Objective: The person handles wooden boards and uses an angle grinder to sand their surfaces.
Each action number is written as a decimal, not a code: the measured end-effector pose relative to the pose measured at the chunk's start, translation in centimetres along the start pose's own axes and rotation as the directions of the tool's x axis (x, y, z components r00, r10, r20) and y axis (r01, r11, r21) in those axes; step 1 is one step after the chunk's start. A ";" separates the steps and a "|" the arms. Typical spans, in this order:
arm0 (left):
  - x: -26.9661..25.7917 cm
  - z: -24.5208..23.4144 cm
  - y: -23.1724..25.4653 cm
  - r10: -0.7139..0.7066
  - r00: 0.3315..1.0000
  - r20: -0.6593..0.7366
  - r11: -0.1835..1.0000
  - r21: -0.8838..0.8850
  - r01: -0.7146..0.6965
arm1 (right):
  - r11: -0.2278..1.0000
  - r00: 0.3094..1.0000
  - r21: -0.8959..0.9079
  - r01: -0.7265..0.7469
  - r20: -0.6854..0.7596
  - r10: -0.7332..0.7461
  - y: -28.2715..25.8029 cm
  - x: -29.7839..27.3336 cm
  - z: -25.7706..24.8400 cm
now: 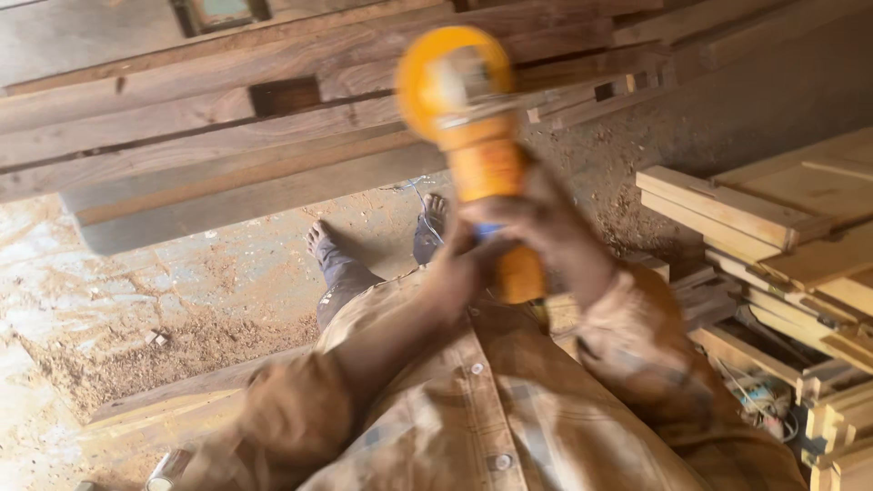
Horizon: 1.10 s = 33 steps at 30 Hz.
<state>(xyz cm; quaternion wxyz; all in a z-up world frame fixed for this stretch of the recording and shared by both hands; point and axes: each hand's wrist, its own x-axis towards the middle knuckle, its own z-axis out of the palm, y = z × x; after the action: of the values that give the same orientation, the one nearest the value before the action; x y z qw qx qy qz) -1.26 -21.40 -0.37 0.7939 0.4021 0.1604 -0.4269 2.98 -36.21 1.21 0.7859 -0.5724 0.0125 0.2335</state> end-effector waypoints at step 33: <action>11.0 14.5 -4.3 -0.064 0.978 0.197 0.955 0.296 0.002 | 0.993 0.832 0.052 0.103 -0.552 -0.057 -5.0 -11.8 -12.0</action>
<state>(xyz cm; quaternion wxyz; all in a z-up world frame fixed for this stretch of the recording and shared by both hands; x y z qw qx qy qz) 0.40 -39.98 -0.04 0.7301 0.4672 0.0195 -0.4983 -2.69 -52.45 4.90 0.7805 -0.5836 0.2225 0.0258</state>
